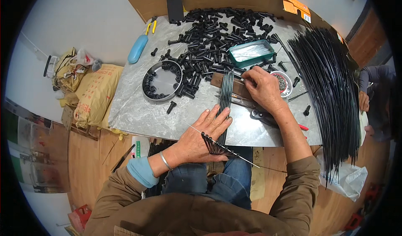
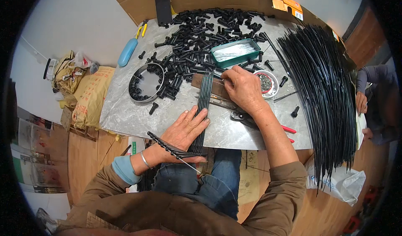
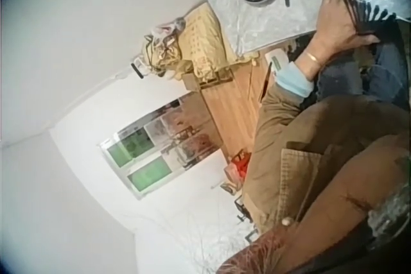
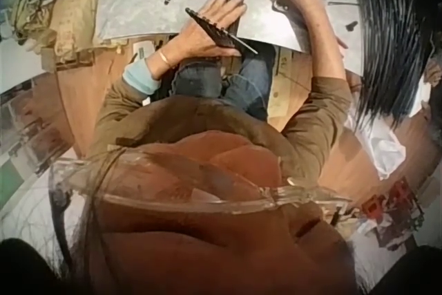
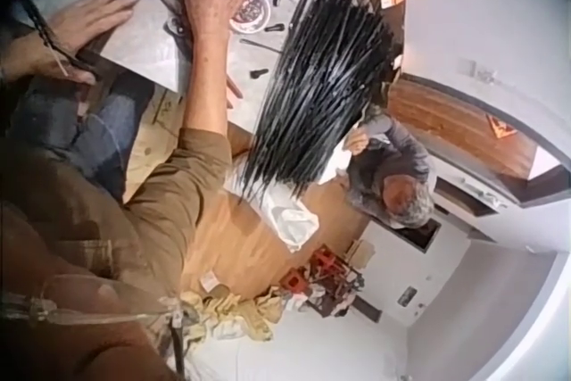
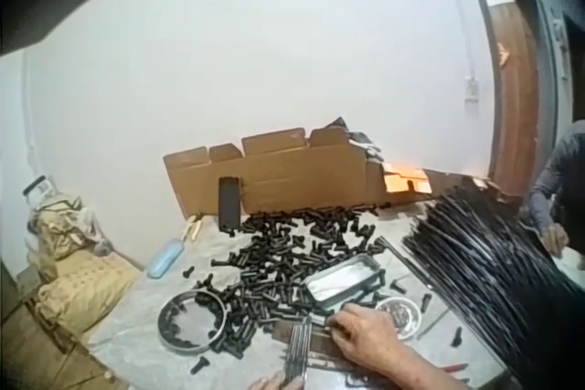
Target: The user is manually assembling and trimming black plastic components at a workbench using pliers.
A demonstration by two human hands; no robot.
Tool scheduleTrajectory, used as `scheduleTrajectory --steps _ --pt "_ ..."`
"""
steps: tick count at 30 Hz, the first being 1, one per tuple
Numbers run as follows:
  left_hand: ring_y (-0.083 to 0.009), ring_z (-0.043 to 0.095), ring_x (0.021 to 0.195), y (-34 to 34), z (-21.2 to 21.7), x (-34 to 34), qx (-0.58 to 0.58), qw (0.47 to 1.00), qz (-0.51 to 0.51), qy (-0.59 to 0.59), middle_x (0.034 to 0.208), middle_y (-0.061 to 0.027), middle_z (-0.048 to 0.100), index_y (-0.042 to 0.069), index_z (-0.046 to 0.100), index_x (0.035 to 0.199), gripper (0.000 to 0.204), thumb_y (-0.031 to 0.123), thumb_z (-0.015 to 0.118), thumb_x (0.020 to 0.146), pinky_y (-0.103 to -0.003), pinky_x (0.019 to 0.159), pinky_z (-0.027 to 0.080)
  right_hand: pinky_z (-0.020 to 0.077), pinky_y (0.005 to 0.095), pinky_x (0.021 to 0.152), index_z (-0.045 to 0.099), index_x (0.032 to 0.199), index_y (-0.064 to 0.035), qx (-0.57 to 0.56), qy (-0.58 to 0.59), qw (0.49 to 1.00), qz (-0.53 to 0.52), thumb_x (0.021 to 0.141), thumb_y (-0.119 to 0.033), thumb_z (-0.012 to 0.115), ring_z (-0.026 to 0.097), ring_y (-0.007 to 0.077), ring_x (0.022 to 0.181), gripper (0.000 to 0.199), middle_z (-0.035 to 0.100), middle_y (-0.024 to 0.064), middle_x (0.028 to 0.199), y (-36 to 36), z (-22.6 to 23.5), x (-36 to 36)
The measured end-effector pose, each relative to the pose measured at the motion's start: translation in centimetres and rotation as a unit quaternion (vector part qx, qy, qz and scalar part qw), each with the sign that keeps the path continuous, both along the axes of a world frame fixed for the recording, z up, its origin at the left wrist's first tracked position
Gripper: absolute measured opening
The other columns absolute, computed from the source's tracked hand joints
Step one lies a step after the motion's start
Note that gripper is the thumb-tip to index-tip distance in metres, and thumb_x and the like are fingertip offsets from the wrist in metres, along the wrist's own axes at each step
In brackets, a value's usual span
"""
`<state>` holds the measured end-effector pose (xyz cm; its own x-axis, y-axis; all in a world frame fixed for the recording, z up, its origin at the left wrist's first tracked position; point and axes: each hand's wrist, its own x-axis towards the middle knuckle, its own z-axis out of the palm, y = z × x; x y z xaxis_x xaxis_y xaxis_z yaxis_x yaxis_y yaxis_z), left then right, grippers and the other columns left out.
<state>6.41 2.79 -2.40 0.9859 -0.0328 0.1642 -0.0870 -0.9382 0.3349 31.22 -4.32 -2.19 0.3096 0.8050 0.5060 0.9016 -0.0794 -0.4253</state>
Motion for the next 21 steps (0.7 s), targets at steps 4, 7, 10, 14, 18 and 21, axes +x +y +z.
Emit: scheduleTrajectory --steps 4,7,10,14,18,21 --pt "-0.0454 0.020 0.138 -0.01 -0.11 -0.05 -0.002 1.000 0.005 0.001 0.149 -0.0246 0.024 -0.004 0.035 0.137 0.094 0.060 0.064 0.075 -0.054 0.111 0.020 0.0486 0.0361 0.062 0.064 0.087 -0.0067 0.010 0.002 1.000 -0.005 0.079 -0.007 0.062 0.062 0.0286 0.070 0.008 0.060 0.0092 0.080 0.02 -0.22 -0.10" --pt "-0.0454 0.020 0.138 -0.02 -0.12 -0.07 -0.001 1.000 0.004 0.001 0.148 -0.0246 0.024 -0.004 0.035 0.137 0.094 0.060 0.064 0.075 -0.054 0.111 0.020 0.0484 0.0361 0.061 0.064 0.086 -0.0066 0.004 0.002 1.000 -0.001 0.079 -0.007 0.062 0.061 0.0285 0.069 0.008 0.059 0.0093 0.079 0.08 -0.15 -0.04" --pt "-0.0455 0.020 0.137 -0.09 0.02 -0.04 -0.003 1.000 0.004 0.003 0.148 -0.0246 0.024 -0.004 0.035 0.137 0.095 0.060 0.065 0.074 -0.054 0.111 0.020 0.0483 0.0362 0.062 0.064 0.086 -0.0066 -0.004 0.003 1.000 -0.001 0.079 -0.007 0.062 0.061 0.0281 0.069 0.007 0.058 0.0094 0.079 -0.07 0.12 -0.12" --pt "-0.0458 0.020 0.137 -0.17 0.08 -0.03 -0.015 1.000 0.008 -0.001 0.148 -0.0245 0.024 -0.003 0.035 0.137 0.095 0.060 0.067 0.073 -0.054 0.111 0.020 0.0482 0.0359 0.062 0.064 0.087 -0.0067 -0.001 0.014 1.000 0.004 0.080 -0.008 0.062 0.061 0.0275 0.069 0.007 0.058 0.0090 0.079 0.01 -0.12 -0.04" --pt "-0.0461 0.021 0.137 -0.07 0.20 0.02 -0.012 1.000 0.004 0.000 0.148 -0.0246 0.024 -0.002 0.035 0.137 0.095 0.060 0.068 0.073 -0.054 0.111 0.020 0.0482 0.0351 0.063 0.065 0.087 -0.0068 -0.007 0.024 1.000 0.001 0.081 -0.009 0.061 0.061 0.0267 0.070 0.007 0.059 0.0086 0.080 0.06 0.04 -0.03" --pt "-0.0460 0.021 0.137 0.11 0.09 -0.11 -0.011 1.000 0.004 0.000 0.148 -0.0244 0.025 -0.002 0.034 0.137 0.096 0.060 0.068 0.072 -0.054 0.111 0.020 0.0484 0.0348 0.063 0.065 0.087 -0.0068 -0.016 0.023 1.000 0.002 0.081 -0.009 0.061 0.062 0.0264 0.071 0.008 0.059 0.0084 0.080 0.26 0.09 -0.18"
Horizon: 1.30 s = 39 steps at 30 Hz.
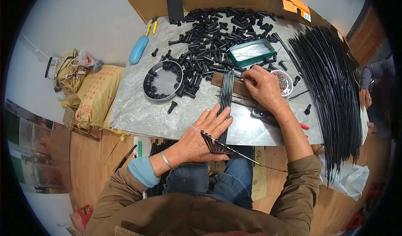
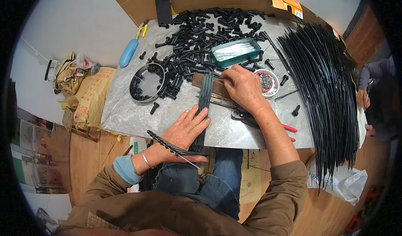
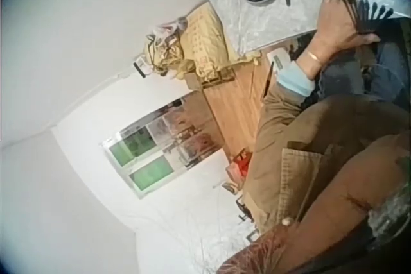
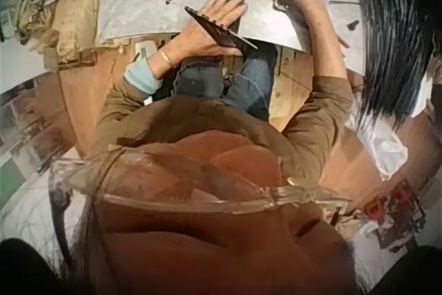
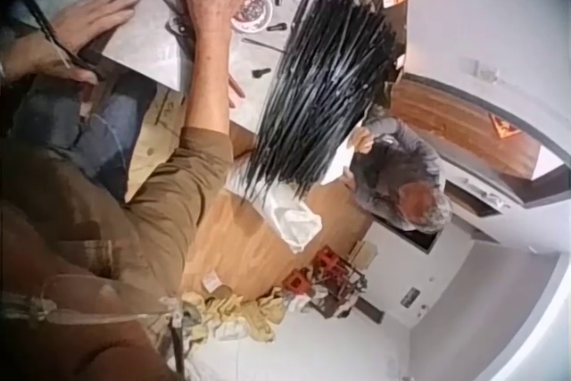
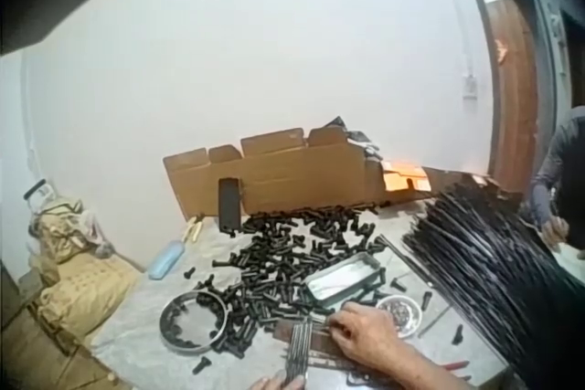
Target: The user is manually assembling and trimming black plastic components at a workbench using pliers.
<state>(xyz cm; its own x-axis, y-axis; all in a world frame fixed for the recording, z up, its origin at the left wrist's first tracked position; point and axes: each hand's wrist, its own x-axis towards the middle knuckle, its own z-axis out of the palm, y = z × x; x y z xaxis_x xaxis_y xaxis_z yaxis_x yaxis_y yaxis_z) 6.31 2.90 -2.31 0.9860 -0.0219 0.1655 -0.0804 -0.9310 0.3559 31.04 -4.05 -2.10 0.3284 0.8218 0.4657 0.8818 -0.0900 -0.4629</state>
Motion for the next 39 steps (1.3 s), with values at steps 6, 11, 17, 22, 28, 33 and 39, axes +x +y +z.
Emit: scheduleTrajectory --steps 6,11,17,22,28,33,39 --pt "-0.0462 0.022 0.137 -0.61 0.15 0.52 0.011 1.000 -0.002 0.008 0.148 -0.0245 0.025 -0.002 0.034 0.137 0.096 0.059 0.069 0.072 -0.054 0.111 0.021 0.0487 0.0346 0.063 0.065 0.087 -0.0068 0.016 0.011 1.000 -0.015 0.080 -0.009 0.061 0.062 0.0263 0.071 0.008 0.059 0.0084 0.080 -0.77 -0.40 0.45" --pt "-0.0467 0.022 0.136 -0.12 -0.09 0.03 0.002 1.000 0.004 0.008 0.148 -0.0248 0.026 -0.003 0.034 0.137 0.096 0.058 0.069 0.072 -0.054 0.111 0.021 0.0493 0.0397 0.067 0.066 0.086 -0.0076 -0.011 0.017 1.000 -0.014 0.080 -0.012 0.060 0.061 0.0296 0.075 0.010 0.060 0.0085 0.081 -0.08 0.00 0.01" --pt "-0.0425 0.023 0.137 -0.66 0.15 0.23 0.001 1.000 0.017 -0.001 0.149 -0.0211 0.026 -0.001 0.037 0.136 0.099 0.049 0.080 0.062 -0.050 0.111 0.024 0.0483 0.0349 0.063 0.065 0.087 -0.0074 0.012 -0.006 1.000 -0.010 0.080 -0.010 0.061 0.061 0.0265 0.070 0.008 0.059 0.0081 0.079 -0.44 -0.29 0.28" --pt "-0.0431 0.022 0.137 -0.51 0.13 0.20 0.002 1.000 0.018 -0.002 0.149 -0.0214 0.026 -0.001 0.036 0.136 0.100 0.047 0.080 0.061 -0.051 0.111 0.024 0.0485 0.0357 0.063 0.066 0.086 -0.0076 0.014 -0.003 1.000 -0.010 0.079 -0.010 0.061 0.061 0.0271 0.070 0.009 0.059 0.0079 0.080 -0.13 -0.41 0.27" --pt "-0.0434 0.020 0.138 -0.51 0.28 0.29 -0.001 1.000 0.014 0.017 0.149 -0.0220 0.023 0.000 0.033 0.138 0.105 0.041 0.084 0.056 -0.051 0.112 0.022 0.0488 0.0361 0.063 0.066 0.087 -0.0075 0.017 -0.012 1.000 -0.013 0.079 -0.010 0.061 0.062 0.0277 0.070 0.009 0.059 0.0082 0.080 -0.24 -0.42 0.31" --pt "-0.0435 0.018 0.139 -0.51 0.37 0.33 -0.001 1.000 0.010 0.026 0.150 -0.0228 0.022 0.000 0.030 0.140 0.110 0.038 0.087 0.053 -0.051 0.113 0.021 0.0488 0.0362 0.064 0.066 0.086 -0.0075 0.022 0.000 1.000 -0.011 0.079 -0.010 0.061 0.062 0.0275 0.071 0.009 0.059 0.0079 0.080 -0.35 -0.46 0.34" --pt "-0.0446 0.018 0.138 -0.48 0.01 0.32 0.011 1.000 0.006 0.018 0.149 -0.0245 0.022 -0.001 0.029 0.140 0.104 0.049 0.078 0.064 -0.052 0.112 0.020 0.0488 0.0363 0.064 0.066 0.087 -0.0074 0.018 0.000 1.000 -0.009 0.079 -0.010 0.061 0.062 0.0272 0.072 0.009 0.060 0.0079 0.081 -0.30 -0.47 0.36"
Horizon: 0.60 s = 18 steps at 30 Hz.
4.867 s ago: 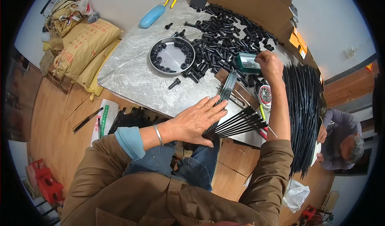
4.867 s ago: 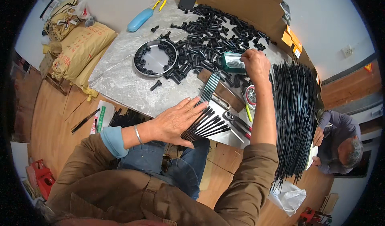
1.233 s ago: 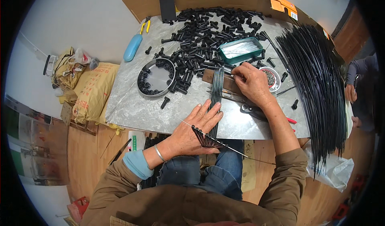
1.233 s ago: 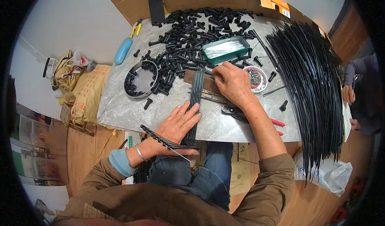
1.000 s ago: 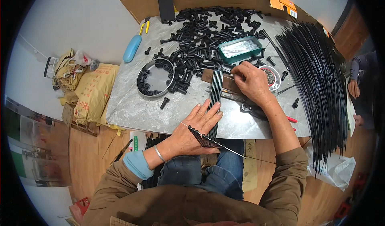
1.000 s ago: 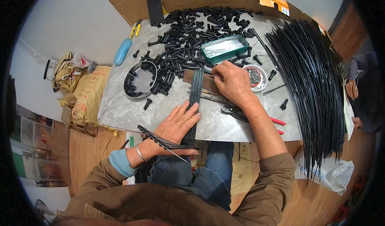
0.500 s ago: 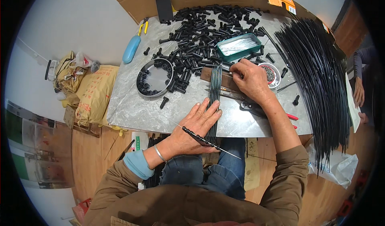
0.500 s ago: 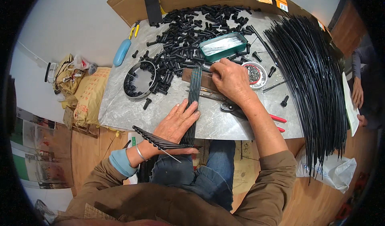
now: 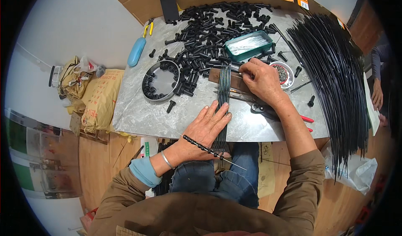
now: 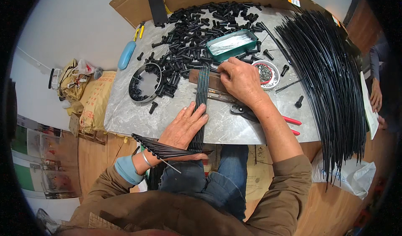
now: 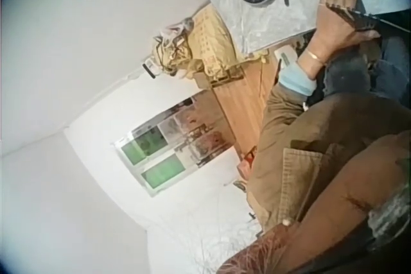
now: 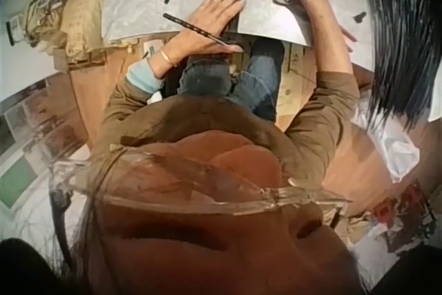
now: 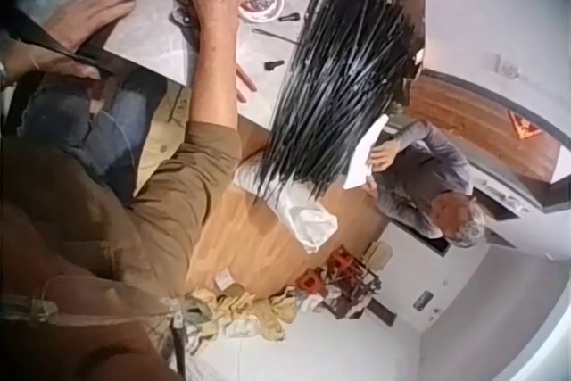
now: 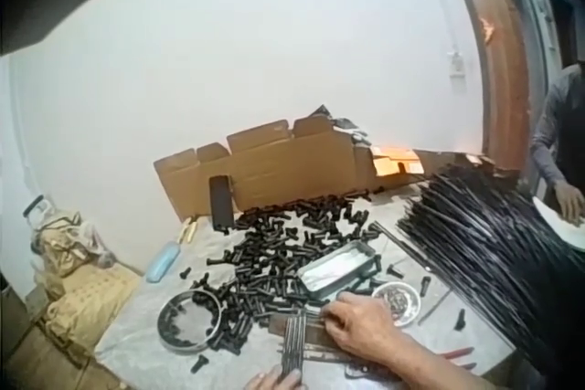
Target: The user is manually assembling and trimming black plastic components at a workbench using pliers.
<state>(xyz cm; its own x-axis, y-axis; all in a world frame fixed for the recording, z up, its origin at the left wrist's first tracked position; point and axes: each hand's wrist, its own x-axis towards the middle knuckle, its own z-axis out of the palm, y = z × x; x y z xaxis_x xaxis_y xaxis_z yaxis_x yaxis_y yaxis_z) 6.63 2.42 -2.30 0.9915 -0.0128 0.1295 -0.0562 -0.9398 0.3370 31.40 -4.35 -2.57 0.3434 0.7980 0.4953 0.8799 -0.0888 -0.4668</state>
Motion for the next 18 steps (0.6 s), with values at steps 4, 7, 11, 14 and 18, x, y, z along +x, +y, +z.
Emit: scheduleTrajectory --steps 4,7,11,14,18 --pt "-0.0457 0.019 0.138 0.06 0.04 0.01 0.007 1.000 -0.005 -0.002 0.149 -0.0248 0.023 -0.002 0.031 0.140 0.098 0.055 0.070 0.071 -0.052 0.112 0.020 0.0488 0.0370 0.065 0.066 0.086 -0.0073 0.005 -0.004 1.000 -0.002 0.079 -0.011 0.060 0.062 0.0276 0.072 0.009 0.060 0.0077 0.081 -0.07 -0.03 -0.04" --pt "-0.0463 0.020 0.137 0.01 0.01 0.00 0.010 1.000 -0.003 -0.002 0.149 -0.0246 0.023 -0.002 0.032 0.139 0.096 0.056 0.068 0.072 -0.053 0.111 0.021 0.0487 0.0374 0.065 0.066 0.086 -0.0071 -0.004 -0.017 1.000 -0.008 0.079 -0.011 0.060 0.062 0.0279 0.073 0.009 0.060 0.0074 0.081 0.09 -0.02 -0.01" --pt "-0.0464 0.020 0.137 0.04 0.08 0.01 0.017 1.000 -0.003 -0.003 0.149 -0.0245 0.023 -0.002 0.032 0.139 0.095 0.059 0.065 0.074 -0.053 0.111 0.022 0.0485 0.0379 0.065 0.066 0.085 -0.0069 0.000 -0.017 1.000 -0.005 0.079 -0.011 0.060 0.062 0.0281 0.073 0.009 0.060 0.0073 0.081 0.15 0.04 -0.05" --pt "-0.0460 0.020 0.137 0.02 -0.05 -0.04 0.011 1.000 -0.004 -0.008 0.149 -0.0240 0.023 -0.002 0.032 0.139 0.096 0.057 0.067 0.073 -0.053 0.111 0.022 0.0483 0.0382 0.065 0.066 0.086 -0.0067 0.001 -0.027 1.000 0.002 0.080 -0.010 0.060 0.062 0.0281 0.073 0.009 0.060 0.0077 0.081 0.18 0.06 0.04" --pt "-0.0456 0.020 0.137 -0.05 0.12 -0.05 0.008 1.000 -0.001 -0.009 0.150 -0.0233 0.022 -0.002 0.031 0.139 0.097 0.055 0.071 0.071 -0.052 0.111 0.022 0.0480 0.0380 0.064 0.066 0.086 -0.0071 -0.005 -0.031 0.999 -0.006 0.080 -0.010 0.061 0.061 0.0283 0.071 0.009 0.060 0.0079 0.081 0.22 0.16 -0.14"
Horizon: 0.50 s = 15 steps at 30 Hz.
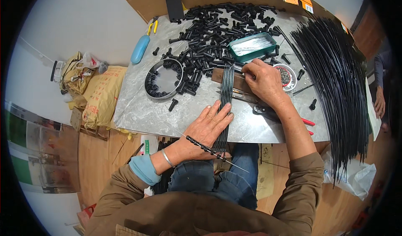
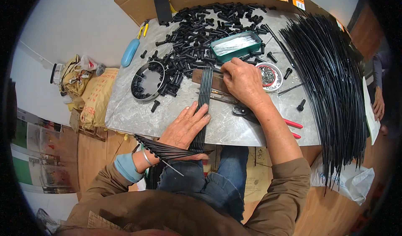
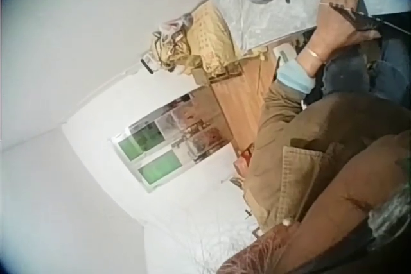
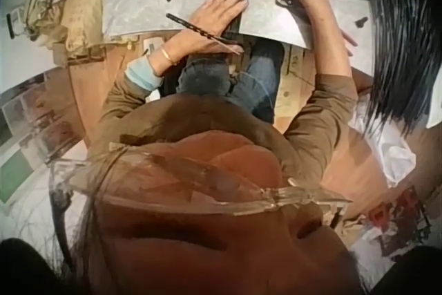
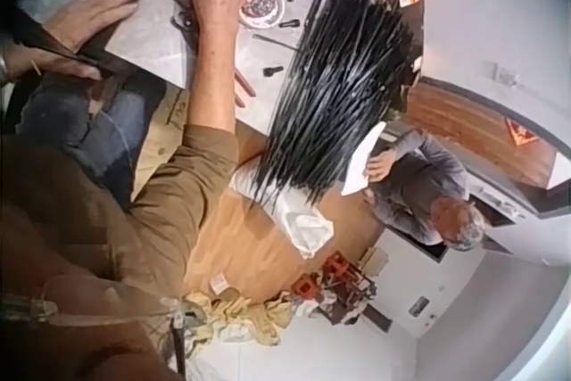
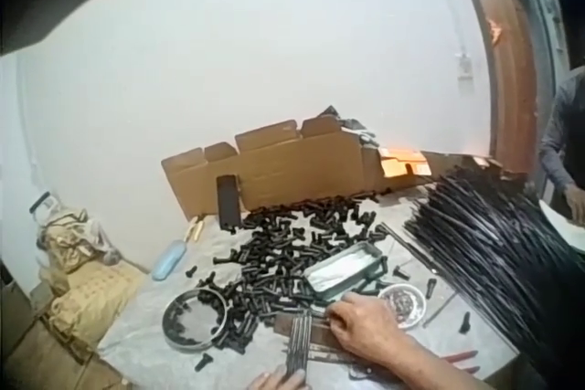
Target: The user is manually assembling and trimming black plastic components at a workbench using pliers.
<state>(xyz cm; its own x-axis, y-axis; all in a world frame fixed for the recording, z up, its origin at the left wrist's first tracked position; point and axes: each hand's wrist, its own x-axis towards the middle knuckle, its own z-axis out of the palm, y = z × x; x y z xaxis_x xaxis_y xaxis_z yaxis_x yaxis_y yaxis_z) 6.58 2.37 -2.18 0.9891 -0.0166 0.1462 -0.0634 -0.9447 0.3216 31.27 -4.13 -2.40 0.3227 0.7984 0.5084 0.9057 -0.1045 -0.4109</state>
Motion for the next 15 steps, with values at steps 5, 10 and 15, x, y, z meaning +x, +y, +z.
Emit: scheduleTrajectory --steps 5,10,15 --pt "-0.0424 0.020 0.138 0.16 0.13 -0.14 0.008 1.000 0.000 0.006 0.150 -0.0216 0.023 -0.001 0.032 0.139 0.100 0.052 0.075 0.066 -0.050 0.112 0.023 0.0481 0.0366 0.063 0.067 0.087 -0.0080 0.003 -0.001 1.000 0.009 0.079 -0.010 0.061 0.061 0.0277 0.070 0.010 0.060 0.0076 0.080 0.11 0.09 -0.26" --pt "-0.0410 0.019 0.139 0.25 -0.06 -0.24 -0.013 1.000 0.010 -0.012 0.150 -0.0209 0.024 -0.001 0.033 0.138 0.100 0.052 0.076 0.065 -0.050 0.112 0.023 0.0478 0.0346 0.063 0.067 0.089 -0.0075 -0.005 0.036 0.999 -0.018 0.079 -0.009 0.062 0.061 0.0261 0.070 0.012 0.060 0.0077 0.081 0.00 0.00 -0.47" --pt "-0.0407 0.020 0.139 0.45 -0.50 -0.43 -0.019 0.999 0.011 -0.026 0.150 -0.0208 0.023 -0.001 0.034 0.138 0.099 0.054 0.074 0.067 -0.050 0.112 0.022 0.0465 0.0325 0.062 0.066 0.089 -0.0051 -0.002 0.039 0.999 -0.006 0.079 -0.007 0.062 0.060 0.0244 0.068 0.011 0.059 0.0086 0.080 0.24 0.10 -0.50"
